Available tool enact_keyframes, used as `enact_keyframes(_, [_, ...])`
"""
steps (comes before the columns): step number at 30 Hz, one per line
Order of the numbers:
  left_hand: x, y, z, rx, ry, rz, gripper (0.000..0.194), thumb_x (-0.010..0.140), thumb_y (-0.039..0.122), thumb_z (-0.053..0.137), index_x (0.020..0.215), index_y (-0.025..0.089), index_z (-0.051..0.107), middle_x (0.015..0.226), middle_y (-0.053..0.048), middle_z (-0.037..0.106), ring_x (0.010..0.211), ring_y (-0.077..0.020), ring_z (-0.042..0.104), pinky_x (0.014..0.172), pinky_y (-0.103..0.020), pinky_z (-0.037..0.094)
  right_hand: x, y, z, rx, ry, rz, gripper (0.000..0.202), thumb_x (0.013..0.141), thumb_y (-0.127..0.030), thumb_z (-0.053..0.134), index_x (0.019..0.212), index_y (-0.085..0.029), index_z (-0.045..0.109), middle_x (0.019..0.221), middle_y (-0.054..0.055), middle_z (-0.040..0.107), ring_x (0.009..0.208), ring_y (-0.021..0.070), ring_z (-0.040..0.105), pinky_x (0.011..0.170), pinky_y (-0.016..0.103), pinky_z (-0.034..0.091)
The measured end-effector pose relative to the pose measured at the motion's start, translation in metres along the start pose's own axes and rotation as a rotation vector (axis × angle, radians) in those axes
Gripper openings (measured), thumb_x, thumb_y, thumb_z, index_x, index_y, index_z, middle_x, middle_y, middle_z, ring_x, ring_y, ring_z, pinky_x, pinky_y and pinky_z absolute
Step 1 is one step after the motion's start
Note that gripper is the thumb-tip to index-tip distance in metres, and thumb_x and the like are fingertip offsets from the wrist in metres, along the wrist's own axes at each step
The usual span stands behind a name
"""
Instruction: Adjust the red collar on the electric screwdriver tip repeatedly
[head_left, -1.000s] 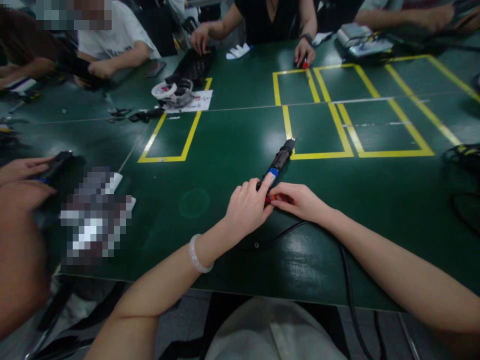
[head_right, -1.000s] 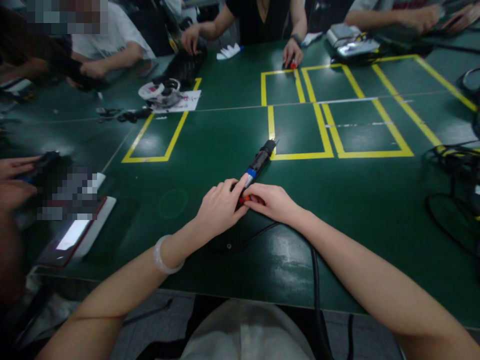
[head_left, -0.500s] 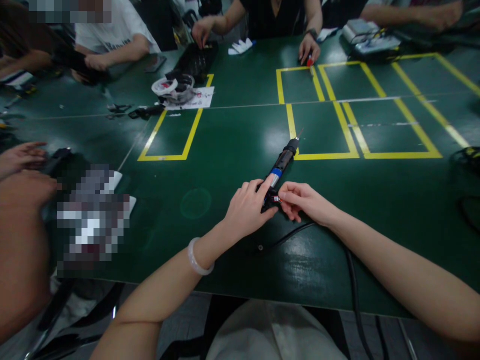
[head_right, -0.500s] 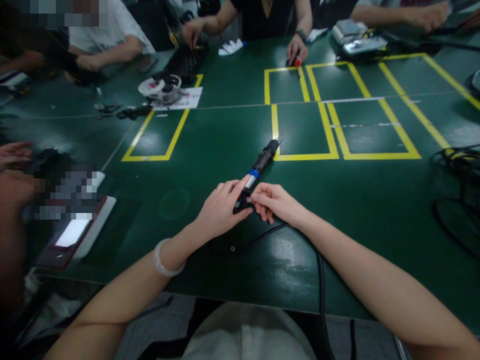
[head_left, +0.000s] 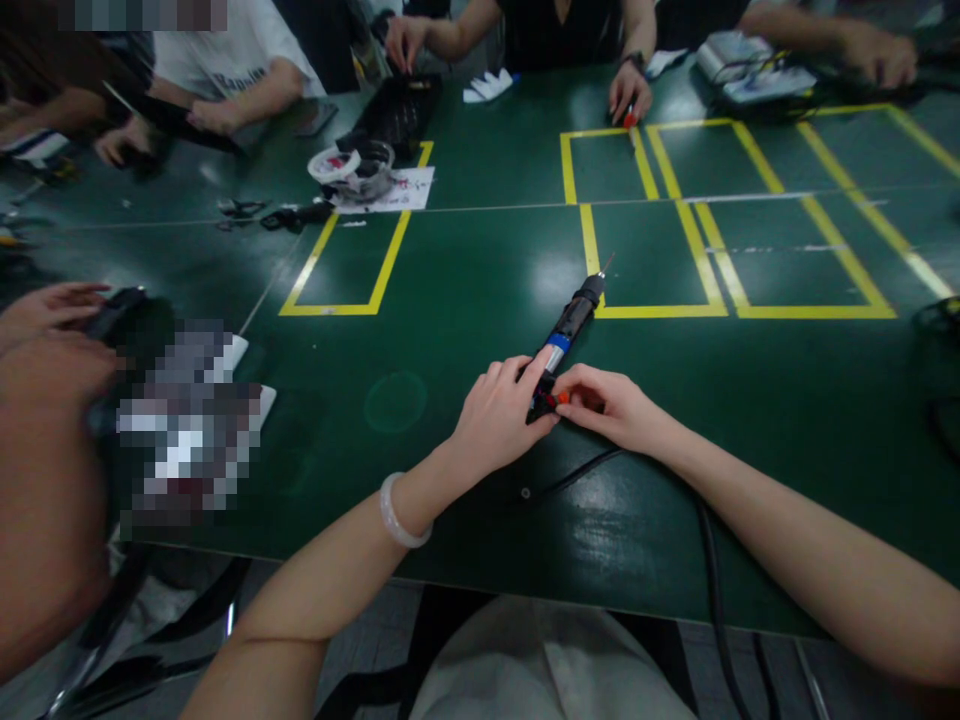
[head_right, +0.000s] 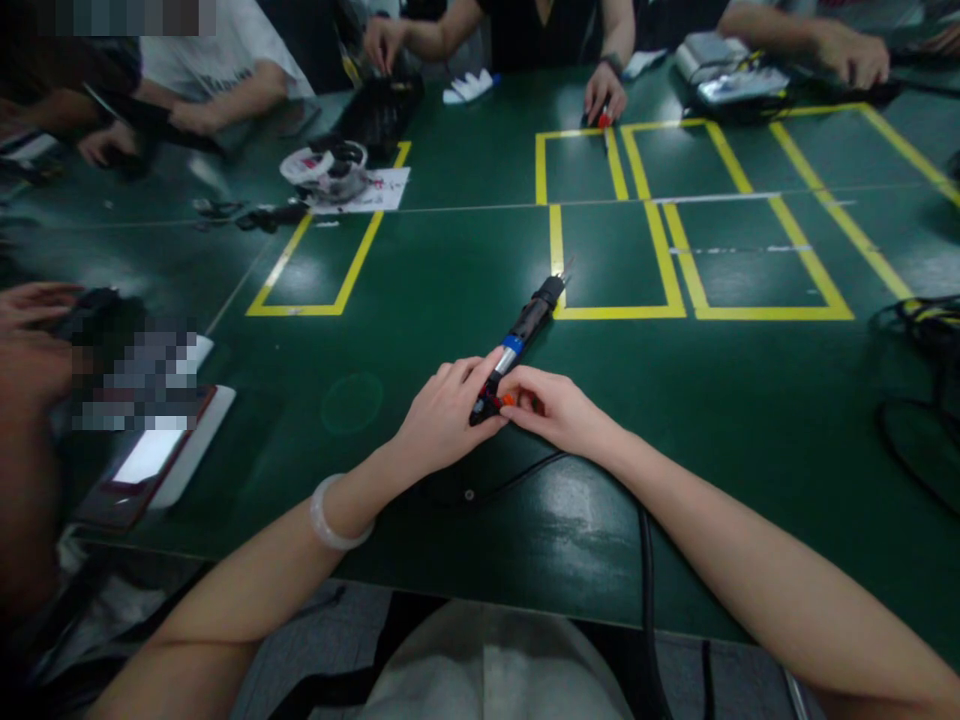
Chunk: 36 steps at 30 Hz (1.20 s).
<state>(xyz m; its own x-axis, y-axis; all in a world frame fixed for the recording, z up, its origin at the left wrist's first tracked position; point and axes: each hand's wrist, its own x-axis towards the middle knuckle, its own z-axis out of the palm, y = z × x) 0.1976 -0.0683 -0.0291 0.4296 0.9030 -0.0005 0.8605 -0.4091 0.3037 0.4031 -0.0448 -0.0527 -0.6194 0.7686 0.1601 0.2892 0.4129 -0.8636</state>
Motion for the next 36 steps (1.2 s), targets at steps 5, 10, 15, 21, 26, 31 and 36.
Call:
enact_keyframes(5, [-0.001,0.000,0.000,0.000,0.013,0.012,0.079,0.089,0.044,0.062,0.157,0.023,0.027,0.140,-0.012,0.050,0.118,-0.0286,0.051,0.099,-0.042,0.044,-0.001,-0.002,-0.006,-0.311,-0.084,-0.194,0.015,0.098,-0.029,0.054,0.104,-0.022,0.065,0.105,0.009,0.066,0.089,0.0199,0.063,0.074,0.029,0.049])
enact_keyframes(10, [-0.001,0.001,0.001,0.027,0.017,0.012,0.082,0.086,0.042,0.066,0.156,0.023,0.028,0.141,-0.012,0.048,0.117,-0.0280,0.051,0.098,-0.041,0.045,-0.002,0.001,-0.010,-0.413,-0.120,-0.226,0.020,0.101,-0.030,0.050,0.104,-0.020,0.067,0.091,0.007,0.064,0.080,0.0180,0.063,0.068,0.027,0.047])
enact_keyframes(15, [-0.001,0.001,0.001,0.031,0.021,0.011,0.083,0.086,0.046,0.066,0.156,0.022,0.027,0.139,-0.012,0.047,0.116,-0.0280,0.052,0.097,-0.042,0.046,-0.003,0.004,-0.008,-0.378,-0.091,-0.258,0.024,0.102,-0.031,0.048,0.105,-0.019,0.069,0.097,0.009,0.066,0.086,0.0191,0.065,0.073,0.028,0.050])
enact_keyframes(21, [-0.001,0.001,0.001,0.037,0.044,0.011,0.082,0.086,0.049,0.066,0.155,0.024,0.028,0.137,-0.012,0.046,0.114,-0.0273,0.054,0.095,-0.041,0.048,-0.004,0.003,-0.005,-0.409,-0.049,-0.275,0.027,0.103,-0.032,0.046,0.103,-0.020,0.070,0.097,0.010,0.068,0.085,0.0192,0.066,0.072,0.028,0.051])
enact_keyframes(26, [-0.001,0.002,0.002,0.060,0.043,0.011,0.082,0.086,0.048,0.066,0.155,0.023,0.029,0.133,-0.012,0.048,0.111,-0.0267,0.054,0.093,-0.040,0.049,-0.004,0.004,-0.005,-0.457,-0.031,-0.317,0.026,0.103,-0.030,0.047,0.100,-0.018,0.070,0.097,0.010,0.068,0.084,0.0181,0.066,0.070,0.027,0.050])
enact_keyframes(31, [-0.001,0.006,0.002,0.098,0.042,0.003,0.080,0.088,0.052,0.062,0.155,0.023,0.030,0.133,-0.012,0.048,0.110,-0.0266,0.054,0.091,-0.040,0.049,-0.004,0.003,-0.005,-0.443,0.002,-0.373,0.022,0.100,-0.027,0.052,0.096,-0.017,0.070,0.090,0.008,0.068,0.081,0.0173,0.065,0.069,0.026,0.050])
enact_keyframes(36, [-0.001,0.016,0.001,0.236,0.052,-0.025,0.077,0.091,0.052,0.057,0.156,0.021,0.029,0.131,-0.013,0.050,0.108,-0.0283,0.054,0.086,-0.039,0.048,-0.002,0.000,-0.005,-0.350,0.006,-0.359,0.021,0.099,-0.024,0.052,0.096,-0.016,0.071,0.088,0.008,0.067,0.078,0.0164,0.064,0.066,0.026,0.049])
